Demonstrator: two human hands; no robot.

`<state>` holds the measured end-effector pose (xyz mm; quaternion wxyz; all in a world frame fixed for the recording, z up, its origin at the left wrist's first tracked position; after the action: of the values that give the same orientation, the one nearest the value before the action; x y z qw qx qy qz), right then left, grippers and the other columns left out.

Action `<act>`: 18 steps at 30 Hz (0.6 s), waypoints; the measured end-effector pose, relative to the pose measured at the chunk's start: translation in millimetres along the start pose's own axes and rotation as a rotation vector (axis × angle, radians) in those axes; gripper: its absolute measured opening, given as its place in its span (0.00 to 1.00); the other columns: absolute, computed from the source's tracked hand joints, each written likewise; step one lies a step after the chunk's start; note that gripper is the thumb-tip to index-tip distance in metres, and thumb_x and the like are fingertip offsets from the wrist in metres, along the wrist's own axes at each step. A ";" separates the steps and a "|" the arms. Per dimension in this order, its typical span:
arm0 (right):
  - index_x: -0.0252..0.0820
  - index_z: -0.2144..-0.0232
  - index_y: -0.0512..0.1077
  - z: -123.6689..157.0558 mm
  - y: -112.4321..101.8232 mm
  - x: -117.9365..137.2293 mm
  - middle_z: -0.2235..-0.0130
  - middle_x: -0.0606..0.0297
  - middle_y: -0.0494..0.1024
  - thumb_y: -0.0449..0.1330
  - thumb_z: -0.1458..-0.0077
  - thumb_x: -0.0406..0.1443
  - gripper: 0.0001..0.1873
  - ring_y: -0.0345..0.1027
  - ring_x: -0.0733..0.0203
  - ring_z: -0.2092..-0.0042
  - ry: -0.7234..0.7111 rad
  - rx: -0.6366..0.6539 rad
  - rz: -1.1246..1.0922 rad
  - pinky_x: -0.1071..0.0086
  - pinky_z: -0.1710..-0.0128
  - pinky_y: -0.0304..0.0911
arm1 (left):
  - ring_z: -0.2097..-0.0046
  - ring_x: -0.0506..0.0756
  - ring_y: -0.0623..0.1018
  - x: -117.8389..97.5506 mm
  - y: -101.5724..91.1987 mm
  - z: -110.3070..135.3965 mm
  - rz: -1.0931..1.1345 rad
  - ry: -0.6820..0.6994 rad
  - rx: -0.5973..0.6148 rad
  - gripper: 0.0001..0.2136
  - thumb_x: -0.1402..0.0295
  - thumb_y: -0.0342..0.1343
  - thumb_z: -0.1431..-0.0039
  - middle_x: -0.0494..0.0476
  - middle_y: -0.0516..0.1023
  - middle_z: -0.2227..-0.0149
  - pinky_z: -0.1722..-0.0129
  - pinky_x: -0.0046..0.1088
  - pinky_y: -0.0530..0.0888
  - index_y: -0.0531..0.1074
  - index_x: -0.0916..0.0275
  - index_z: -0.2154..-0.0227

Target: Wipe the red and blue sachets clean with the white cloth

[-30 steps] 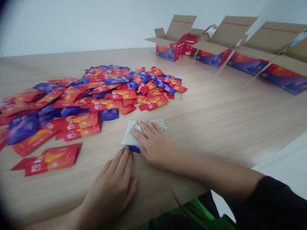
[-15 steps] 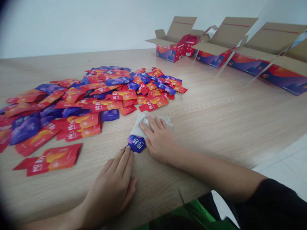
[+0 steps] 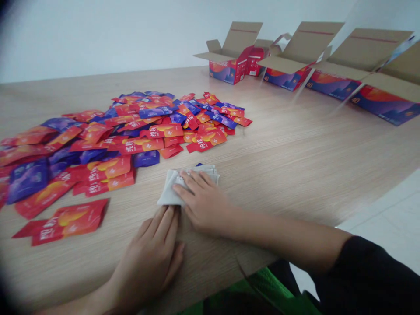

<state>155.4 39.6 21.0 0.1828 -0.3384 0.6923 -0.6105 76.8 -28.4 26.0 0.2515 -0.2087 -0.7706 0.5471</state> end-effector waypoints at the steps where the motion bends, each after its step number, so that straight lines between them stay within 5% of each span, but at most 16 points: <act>1: 0.35 0.37 0.61 -0.3 -4.4 -13.9 0.33 0.45 0.57 0.48 0.35 0.37 0.27 0.48 0.44 0.33 0.068 -0.006 0.012 0.49 0.34 0.46 | 0.48 0.70 0.77 0.3 0.1 0.2 0.008 0.006 -0.002 0.24 0.66 0.44 0.42 0.78 0.76 0.48 0.55 0.43 0.77 0.74 0.80 0.51; 5: 0.35 0.42 0.68 5.3 -27.3 -81.8 0.40 0.50 0.69 0.47 0.38 0.33 0.24 0.64 0.47 0.40 0.321 -0.004 0.022 0.51 0.40 0.59 | 0.46 0.70 0.75 1.4 2.7 1.9 0.038 0.032 0.020 0.25 0.64 0.45 0.41 0.77 0.73 0.45 0.53 0.43 0.76 0.72 0.79 0.49; 9: 0.39 0.56 0.77 13.7 -47.1 -110.4 0.47 0.52 0.75 0.52 0.45 0.31 0.18 0.69 0.45 0.46 0.405 0.017 0.060 0.48 0.44 0.63 | 0.46 0.69 0.74 7.5 1.2 -2.1 0.075 0.073 0.041 0.21 0.65 0.46 0.41 0.75 0.74 0.46 0.54 0.44 0.75 0.72 0.75 0.51; 14: 0.36 0.47 0.70 8.5 -57.3 -65.9 0.40 0.48 0.65 0.57 0.47 0.33 0.23 0.60 0.46 0.39 0.162 -0.151 -0.121 0.51 0.40 0.58 | 0.55 0.64 0.74 42.9 8.7 -21.2 0.222 -0.045 0.133 0.13 0.63 0.46 0.36 0.64 0.76 0.58 0.59 0.44 0.74 0.72 0.64 0.62; 18: 0.36 0.43 0.65 4.0 -29.6 -34.3 0.45 0.49 0.68 0.61 0.46 0.38 0.29 0.62 0.44 0.44 0.058 0.037 -0.173 0.49 0.43 0.59 | 0.56 0.62 0.70 67.7 20.8 -34.3 0.293 -0.165 0.137 0.17 0.57 0.48 0.34 0.63 0.71 0.58 0.56 0.44 0.71 0.70 0.65 0.56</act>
<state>189.4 59.6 43.4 0.1155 -0.3758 0.6539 -0.6464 45.7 43.9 26.5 0.1184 -0.2557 -0.7110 0.6443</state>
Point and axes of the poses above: each hand's wrist, its own z-axis away from the middle knuckle, its own y-axis out of the palm, x = y × z, the point moved 8 cm from there along -z, towards the middle knuckle
